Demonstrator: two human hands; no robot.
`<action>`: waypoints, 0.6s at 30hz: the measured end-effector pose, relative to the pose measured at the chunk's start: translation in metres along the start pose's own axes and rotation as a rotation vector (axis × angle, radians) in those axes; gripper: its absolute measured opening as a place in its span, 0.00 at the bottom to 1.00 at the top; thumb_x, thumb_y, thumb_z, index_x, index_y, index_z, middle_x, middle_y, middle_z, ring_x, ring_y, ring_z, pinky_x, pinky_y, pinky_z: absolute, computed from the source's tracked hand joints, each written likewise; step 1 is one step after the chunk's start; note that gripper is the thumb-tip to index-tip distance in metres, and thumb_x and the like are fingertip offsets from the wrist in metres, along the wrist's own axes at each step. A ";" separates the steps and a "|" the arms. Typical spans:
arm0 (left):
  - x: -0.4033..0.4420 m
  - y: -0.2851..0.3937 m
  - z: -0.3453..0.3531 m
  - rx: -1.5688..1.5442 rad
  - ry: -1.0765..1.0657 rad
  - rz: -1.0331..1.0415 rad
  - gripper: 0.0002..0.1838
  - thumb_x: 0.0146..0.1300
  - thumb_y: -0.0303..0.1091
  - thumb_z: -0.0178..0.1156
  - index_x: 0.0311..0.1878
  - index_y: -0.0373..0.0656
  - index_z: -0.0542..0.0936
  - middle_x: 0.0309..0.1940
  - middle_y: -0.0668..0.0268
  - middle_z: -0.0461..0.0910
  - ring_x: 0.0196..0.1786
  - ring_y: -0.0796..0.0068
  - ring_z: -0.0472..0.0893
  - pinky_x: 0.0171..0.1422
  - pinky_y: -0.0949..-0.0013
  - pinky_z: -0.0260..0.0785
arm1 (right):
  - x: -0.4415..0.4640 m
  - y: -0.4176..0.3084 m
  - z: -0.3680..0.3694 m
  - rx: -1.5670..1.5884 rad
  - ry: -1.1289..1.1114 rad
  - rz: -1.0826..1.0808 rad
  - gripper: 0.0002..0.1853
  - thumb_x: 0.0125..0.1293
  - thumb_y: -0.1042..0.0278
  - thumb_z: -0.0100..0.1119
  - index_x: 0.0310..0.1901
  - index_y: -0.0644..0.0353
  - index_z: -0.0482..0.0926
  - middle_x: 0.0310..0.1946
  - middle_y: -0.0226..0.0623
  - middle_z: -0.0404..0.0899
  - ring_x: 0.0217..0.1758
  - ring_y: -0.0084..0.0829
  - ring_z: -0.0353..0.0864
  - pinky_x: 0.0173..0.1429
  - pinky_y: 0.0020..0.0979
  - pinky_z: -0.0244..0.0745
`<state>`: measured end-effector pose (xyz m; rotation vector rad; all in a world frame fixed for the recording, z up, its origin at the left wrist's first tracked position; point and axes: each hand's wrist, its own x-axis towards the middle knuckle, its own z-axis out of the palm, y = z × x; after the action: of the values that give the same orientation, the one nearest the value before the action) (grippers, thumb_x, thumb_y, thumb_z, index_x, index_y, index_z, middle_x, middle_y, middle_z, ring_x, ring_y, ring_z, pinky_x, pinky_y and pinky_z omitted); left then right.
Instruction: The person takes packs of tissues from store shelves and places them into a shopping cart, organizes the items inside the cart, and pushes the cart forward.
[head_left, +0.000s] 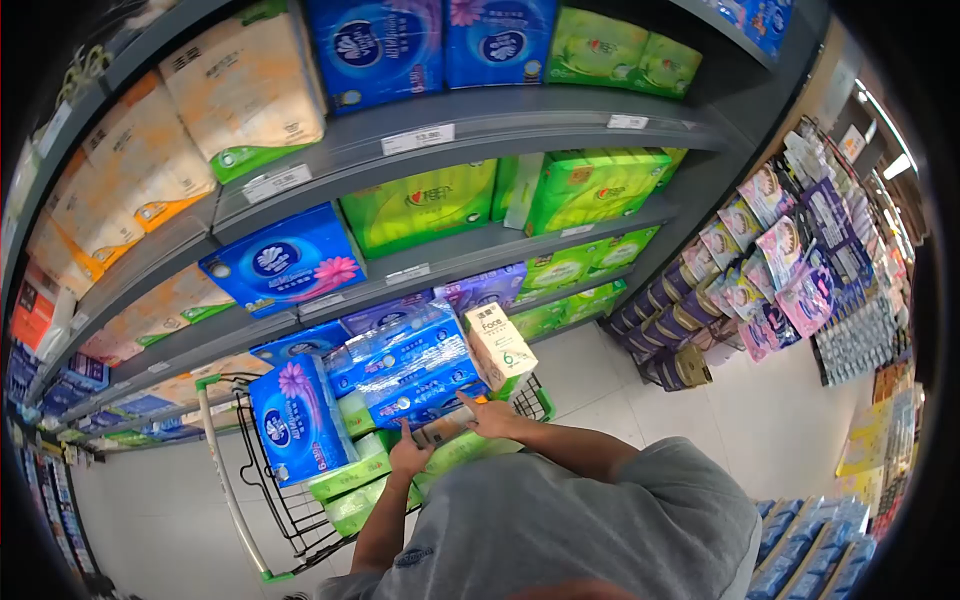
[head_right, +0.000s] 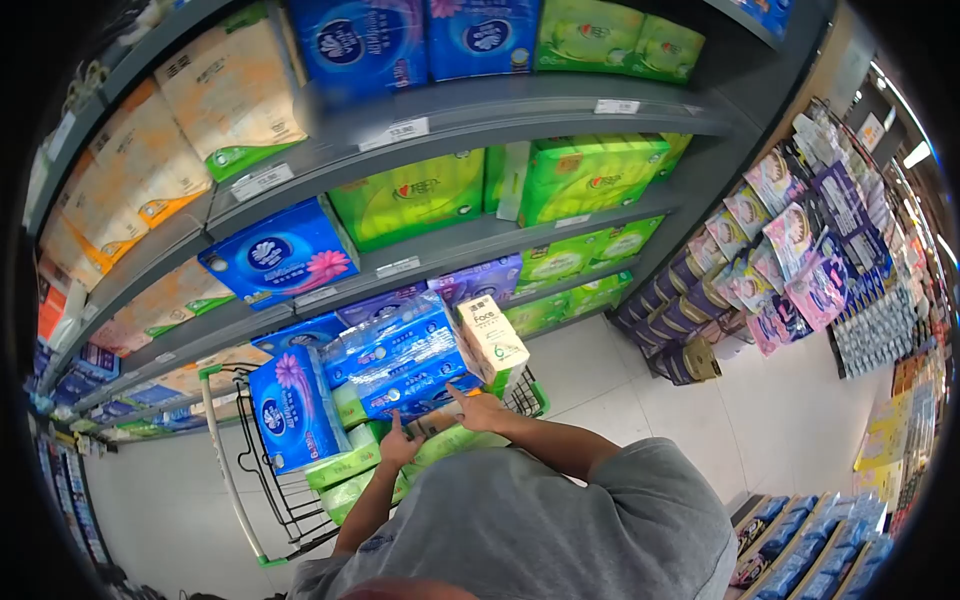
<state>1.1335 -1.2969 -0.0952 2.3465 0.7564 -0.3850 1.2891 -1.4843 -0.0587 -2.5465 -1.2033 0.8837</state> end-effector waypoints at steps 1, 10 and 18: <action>0.002 -0.004 0.004 -0.009 0.012 -0.017 0.55 0.47 0.53 0.62 0.71 0.35 0.43 0.28 0.55 0.82 0.35 0.55 0.82 0.40 0.59 0.74 | 0.002 0.001 0.002 0.002 0.010 0.000 0.42 0.63 0.50 0.51 0.72 0.46 0.39 0.32 0.52 0.80 0.33 0.50 0.81 0.37 0.47 0.75; -0.010 0.011 -0.012 -0.128 -0.044 -0.040 0.54 0.48 0.53 0.61 0.71 0.36 0.44 0.27 0.55 0.82 0.33 0.54 0.82 0.43 0.59 0.74 | 0.002 -0.003 -0.006 -0.039 -0.059 0.032 0.42 0.61 0.48 0.51 0.71 0.47 0.41 0.35 0.54 0.80 0.37 0.51 0.81 0.43 0.46 0.75; 0.000 -0.002 0.005 -0.094 -0.013 -0.029 0.54 0.49 0.54 0.61 0.71 0.39 0.43 0.33 0.51 0.82 0.39 0.52 0.82 0.45 0.57 0.73 | 0.003 0.000 -0.002 -0.046 -0.019 0.028 0.41 0.61 0.50 0.50 0.71 0.47 0.42 0.34 0.54 0.80 0.36 0.50 0.81 0.42 0.45 0.76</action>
<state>1.1325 -1.2988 -0.0996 2.2459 0.7861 -0.3688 1.2919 -1.4821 -0.0585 -2.6029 -1.2093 0.8990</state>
